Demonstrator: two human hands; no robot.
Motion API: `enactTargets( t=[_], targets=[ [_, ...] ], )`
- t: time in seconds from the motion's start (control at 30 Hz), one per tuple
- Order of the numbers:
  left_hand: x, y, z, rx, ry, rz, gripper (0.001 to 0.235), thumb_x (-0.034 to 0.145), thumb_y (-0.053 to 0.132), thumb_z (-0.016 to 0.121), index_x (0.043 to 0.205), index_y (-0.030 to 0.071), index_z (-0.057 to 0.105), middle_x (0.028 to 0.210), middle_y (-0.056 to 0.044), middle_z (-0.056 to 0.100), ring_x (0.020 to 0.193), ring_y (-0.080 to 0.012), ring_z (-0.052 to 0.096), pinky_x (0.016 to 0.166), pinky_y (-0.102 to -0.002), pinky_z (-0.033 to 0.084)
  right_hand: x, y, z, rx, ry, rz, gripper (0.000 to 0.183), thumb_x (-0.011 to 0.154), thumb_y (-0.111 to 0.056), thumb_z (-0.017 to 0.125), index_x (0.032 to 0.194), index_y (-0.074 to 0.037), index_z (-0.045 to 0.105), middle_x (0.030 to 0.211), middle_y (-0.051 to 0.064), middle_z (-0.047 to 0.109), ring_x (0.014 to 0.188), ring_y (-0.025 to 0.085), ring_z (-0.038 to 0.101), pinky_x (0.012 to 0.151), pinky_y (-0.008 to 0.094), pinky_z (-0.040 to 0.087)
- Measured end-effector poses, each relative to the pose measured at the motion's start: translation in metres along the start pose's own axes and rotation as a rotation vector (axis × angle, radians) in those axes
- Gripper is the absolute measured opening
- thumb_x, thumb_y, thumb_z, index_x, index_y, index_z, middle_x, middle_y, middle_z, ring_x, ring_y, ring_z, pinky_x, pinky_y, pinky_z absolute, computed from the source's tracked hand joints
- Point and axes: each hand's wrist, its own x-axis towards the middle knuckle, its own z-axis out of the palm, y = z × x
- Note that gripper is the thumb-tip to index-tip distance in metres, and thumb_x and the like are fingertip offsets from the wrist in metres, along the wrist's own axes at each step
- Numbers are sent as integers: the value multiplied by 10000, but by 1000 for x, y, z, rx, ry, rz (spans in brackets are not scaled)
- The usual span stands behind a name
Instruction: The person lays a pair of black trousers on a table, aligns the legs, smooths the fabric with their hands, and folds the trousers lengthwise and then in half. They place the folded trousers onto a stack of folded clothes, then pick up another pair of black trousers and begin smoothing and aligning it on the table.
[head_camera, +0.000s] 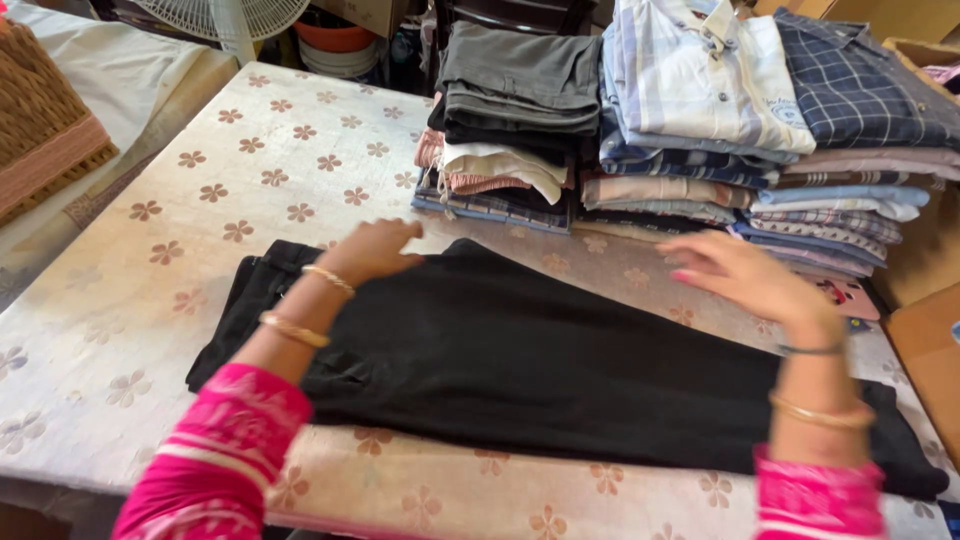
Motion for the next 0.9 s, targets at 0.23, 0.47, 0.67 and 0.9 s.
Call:
enactTargets(
  t=[0.23,0.47,0.67,0.9],
  targets=[
    [31,30,37,-370,126,152,597,800,275,796,1257,80,465,1166,-188,683,1083,-412,645,902,-477,525,115,-92,79,142,-129,-219,403,919,-293,692,1309,-196,657,1004,34,720,956,169,690,866,328,557],
    [19,42,19,-464,128,104,482,775,140,828,1154,108,531,973,-131,678,908,-325,675,787,-432,533,144,-105,166,196,90,-321,527,830,-234,772,1323,-133,615,1223,121,662,1111,330,640,910,415,498],
    [16,50,6,-497,154,188,444,726,110,848,1102,108,613,1007,-97,624,909,-280,642,786,-399,530,142,-101,171,208,123,-319,345,846,-224,769,1156,-86,708,1035,107,686,976,303,670,846,387,520],
    [25,30,28,-514,177,350,188,808,196,829,965,113,768,1039,-67,627,1067,-270,588,931,-392,500,138,-100,154,345,-36,-244,334,885,-355,769,982,-39,725,892,64,649,830,235,654,759,343,507]
  ],
)
